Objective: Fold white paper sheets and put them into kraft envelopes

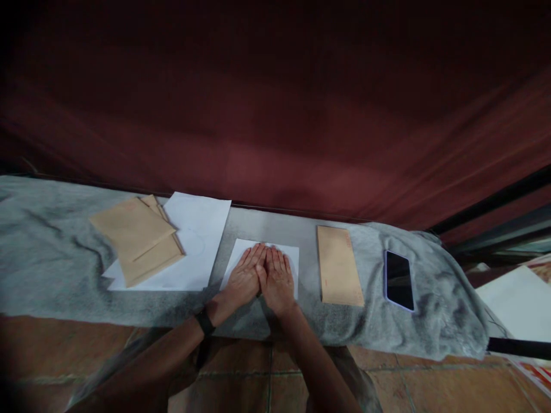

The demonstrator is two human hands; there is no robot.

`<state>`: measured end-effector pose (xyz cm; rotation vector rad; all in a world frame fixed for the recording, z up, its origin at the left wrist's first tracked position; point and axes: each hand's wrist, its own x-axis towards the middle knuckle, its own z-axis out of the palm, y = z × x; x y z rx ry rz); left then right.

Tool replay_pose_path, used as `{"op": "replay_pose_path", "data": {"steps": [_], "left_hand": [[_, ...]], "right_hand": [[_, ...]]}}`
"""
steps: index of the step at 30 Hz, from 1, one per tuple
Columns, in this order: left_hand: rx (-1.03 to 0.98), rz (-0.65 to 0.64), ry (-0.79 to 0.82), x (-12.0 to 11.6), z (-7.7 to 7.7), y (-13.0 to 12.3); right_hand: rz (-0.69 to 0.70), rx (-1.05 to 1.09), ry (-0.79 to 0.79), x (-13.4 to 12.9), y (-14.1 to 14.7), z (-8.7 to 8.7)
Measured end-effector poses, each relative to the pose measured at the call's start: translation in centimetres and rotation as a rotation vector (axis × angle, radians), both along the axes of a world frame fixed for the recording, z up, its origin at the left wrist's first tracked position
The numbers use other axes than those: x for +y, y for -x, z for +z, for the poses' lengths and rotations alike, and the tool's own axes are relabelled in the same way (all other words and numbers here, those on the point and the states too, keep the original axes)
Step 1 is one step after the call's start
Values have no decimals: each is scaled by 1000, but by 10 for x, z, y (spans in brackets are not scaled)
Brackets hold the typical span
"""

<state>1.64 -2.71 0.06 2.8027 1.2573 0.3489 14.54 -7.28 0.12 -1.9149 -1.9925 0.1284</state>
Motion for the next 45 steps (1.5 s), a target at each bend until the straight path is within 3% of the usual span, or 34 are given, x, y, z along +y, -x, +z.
{"op": "replay_pose_path", "data": {"steps": [11,23,38,45], "left_hand": [[-17,36,26,14,2,1],[-48,148,-16,16,-1,8],[-107,248,-76,8,-11,28],[-130,285,-109,-2,-3,34]], "right_hand": [[-26,-81,-13,9,-12,-3],[-163,-127,-95,4,-22,-11],[-276,-211,-217,-14,-39,-24],[-330,-182,-229,-25,-39,-18]]}}
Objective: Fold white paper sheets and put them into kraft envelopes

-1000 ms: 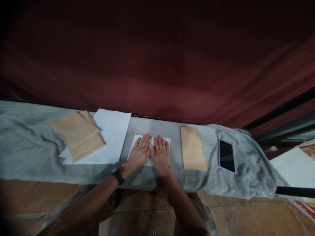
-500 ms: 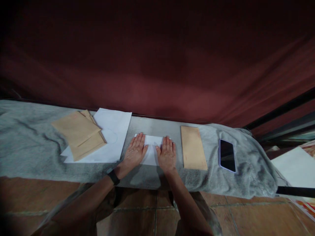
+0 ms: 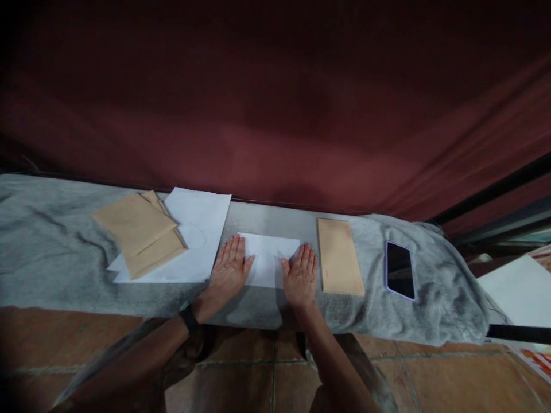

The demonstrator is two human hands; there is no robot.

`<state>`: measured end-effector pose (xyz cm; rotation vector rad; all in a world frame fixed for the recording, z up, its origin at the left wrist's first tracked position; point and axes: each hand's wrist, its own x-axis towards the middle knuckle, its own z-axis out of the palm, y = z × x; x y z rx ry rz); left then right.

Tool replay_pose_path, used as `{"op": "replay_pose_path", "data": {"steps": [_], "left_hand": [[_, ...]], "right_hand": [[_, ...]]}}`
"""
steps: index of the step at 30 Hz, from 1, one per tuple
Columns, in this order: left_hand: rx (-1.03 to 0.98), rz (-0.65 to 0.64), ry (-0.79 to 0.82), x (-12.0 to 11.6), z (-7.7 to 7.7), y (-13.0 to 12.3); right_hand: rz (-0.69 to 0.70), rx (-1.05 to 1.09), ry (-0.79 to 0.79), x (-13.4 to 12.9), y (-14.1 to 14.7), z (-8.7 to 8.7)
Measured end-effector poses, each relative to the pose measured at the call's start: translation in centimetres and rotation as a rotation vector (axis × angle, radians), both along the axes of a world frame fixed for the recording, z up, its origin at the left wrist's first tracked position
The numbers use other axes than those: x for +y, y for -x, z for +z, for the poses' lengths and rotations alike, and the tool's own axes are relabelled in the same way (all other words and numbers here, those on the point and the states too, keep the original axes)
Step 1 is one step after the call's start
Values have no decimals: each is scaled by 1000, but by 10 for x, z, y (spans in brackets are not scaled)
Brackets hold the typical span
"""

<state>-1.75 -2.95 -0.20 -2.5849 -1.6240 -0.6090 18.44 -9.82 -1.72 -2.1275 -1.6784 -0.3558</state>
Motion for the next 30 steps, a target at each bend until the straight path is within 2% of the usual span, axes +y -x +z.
{"op": "replay_pose_path", "data": {"steps": [2,4,7,9,13,21,30], "left_hand": [[10,-56,-12,-8,5,-4],[33,-152,-9,-19,7,-11],[96,-272,19,-35,3,-20],[148,-299,32,-42,-1,-22],[187,-274,62,-43,-4,-17],[92,-138,83,-35,6,-4],[23,-32,77,-30,-3,11]], "right_hand": [[45,35,6,-1,7,7],[167,90,42,-3,17,13],[363,183,130,-8,36,17],[400,204,162,-12,45,14],[342,149,141,-16,46,6],[209,56,74,-19,27,1],[134,22,9,-28,9,-8]]}}
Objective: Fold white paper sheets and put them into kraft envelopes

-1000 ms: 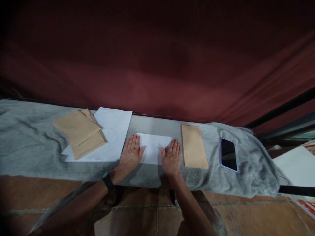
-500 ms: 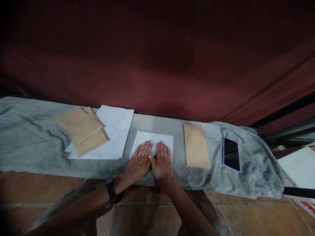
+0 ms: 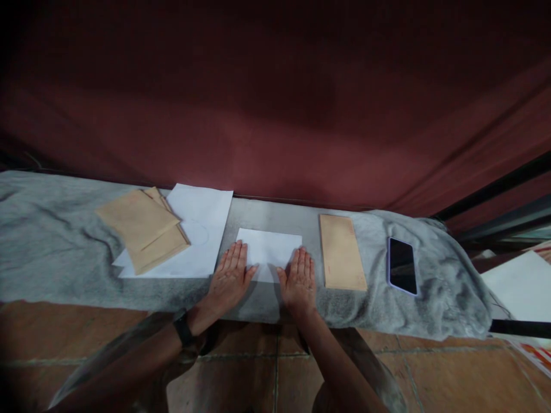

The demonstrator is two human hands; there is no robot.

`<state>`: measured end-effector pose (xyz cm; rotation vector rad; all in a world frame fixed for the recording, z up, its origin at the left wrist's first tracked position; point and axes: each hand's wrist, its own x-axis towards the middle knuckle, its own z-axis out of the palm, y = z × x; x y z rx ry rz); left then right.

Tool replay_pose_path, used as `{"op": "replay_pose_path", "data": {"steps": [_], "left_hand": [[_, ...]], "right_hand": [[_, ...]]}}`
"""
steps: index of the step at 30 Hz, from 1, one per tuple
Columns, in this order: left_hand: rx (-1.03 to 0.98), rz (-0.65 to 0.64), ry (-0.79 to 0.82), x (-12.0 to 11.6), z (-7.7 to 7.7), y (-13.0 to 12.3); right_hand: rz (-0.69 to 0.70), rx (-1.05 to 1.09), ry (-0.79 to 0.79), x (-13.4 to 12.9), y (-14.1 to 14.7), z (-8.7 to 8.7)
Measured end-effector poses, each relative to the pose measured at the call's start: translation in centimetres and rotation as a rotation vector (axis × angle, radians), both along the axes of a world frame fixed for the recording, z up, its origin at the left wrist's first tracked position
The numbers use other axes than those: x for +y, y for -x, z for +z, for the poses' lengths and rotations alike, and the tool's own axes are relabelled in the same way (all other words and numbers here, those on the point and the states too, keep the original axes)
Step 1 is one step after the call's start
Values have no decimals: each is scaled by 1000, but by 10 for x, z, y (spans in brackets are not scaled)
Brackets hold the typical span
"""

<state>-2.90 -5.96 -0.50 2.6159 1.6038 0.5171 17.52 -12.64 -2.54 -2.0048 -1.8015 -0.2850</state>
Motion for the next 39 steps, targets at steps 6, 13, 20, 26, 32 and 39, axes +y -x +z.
{"op": "replay_pose_path", "data": {"steps": [6,13,20,26,32,39], "left_hand": [[-27,-10,-45,7,5,-6],[-1,-269,-2,18,1,-46],[81,-230,2,35,-4,-51],[94,-179,42,47,7,-46],[88,-118,45,49,5,-42],[86,-69,9,46,8,-36]], "right_hand": [[-43,58,38,9,-1,16],[220,216,249,53,22,37],[176,212,292,73,36,28],[110,125,215,71,28,19],[71,74,135,68,21,12],[31,49,48,62,12,7]]}}
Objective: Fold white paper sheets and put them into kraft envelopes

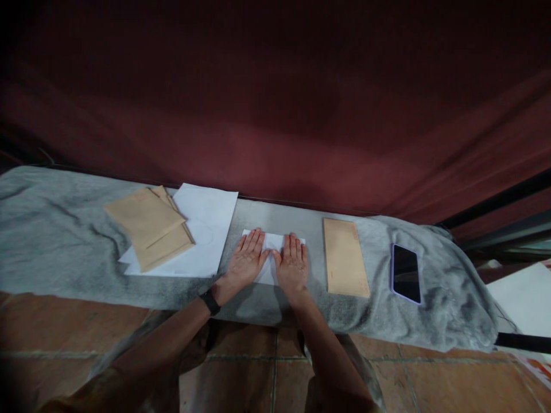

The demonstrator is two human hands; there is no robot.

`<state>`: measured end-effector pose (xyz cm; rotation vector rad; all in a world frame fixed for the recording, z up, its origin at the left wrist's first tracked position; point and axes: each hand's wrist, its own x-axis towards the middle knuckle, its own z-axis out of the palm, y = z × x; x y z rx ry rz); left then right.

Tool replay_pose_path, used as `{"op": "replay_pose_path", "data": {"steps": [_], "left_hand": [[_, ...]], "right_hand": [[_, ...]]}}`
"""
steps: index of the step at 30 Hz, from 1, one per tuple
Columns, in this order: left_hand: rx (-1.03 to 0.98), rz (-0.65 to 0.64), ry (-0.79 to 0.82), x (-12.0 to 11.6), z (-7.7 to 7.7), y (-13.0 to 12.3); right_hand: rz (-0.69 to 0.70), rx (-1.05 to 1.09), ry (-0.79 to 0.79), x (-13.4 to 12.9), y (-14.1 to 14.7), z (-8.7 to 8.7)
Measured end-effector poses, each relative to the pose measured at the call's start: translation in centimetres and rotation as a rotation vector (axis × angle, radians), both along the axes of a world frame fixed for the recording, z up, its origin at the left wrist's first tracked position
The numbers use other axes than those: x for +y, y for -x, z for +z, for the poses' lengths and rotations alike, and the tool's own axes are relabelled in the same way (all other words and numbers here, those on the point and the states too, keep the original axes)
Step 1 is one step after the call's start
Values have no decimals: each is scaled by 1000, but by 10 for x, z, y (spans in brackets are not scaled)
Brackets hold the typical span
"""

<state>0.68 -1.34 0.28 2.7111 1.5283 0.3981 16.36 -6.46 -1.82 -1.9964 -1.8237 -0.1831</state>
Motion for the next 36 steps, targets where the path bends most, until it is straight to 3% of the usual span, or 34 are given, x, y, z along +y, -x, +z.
{"op": "replay_pose_path", "data": {"steps": [17,26,36], "left_hand": [[-20,49,11,-8,-3,13],[51,-71,-18,-14,12,8],[124,-141,28,-16,12,0]], "right_hand": [[-40,-90,-2,-16,-39,2],[-192,55,215,-6,-52,40],[-317,211,532,-3,-56,59]]}}
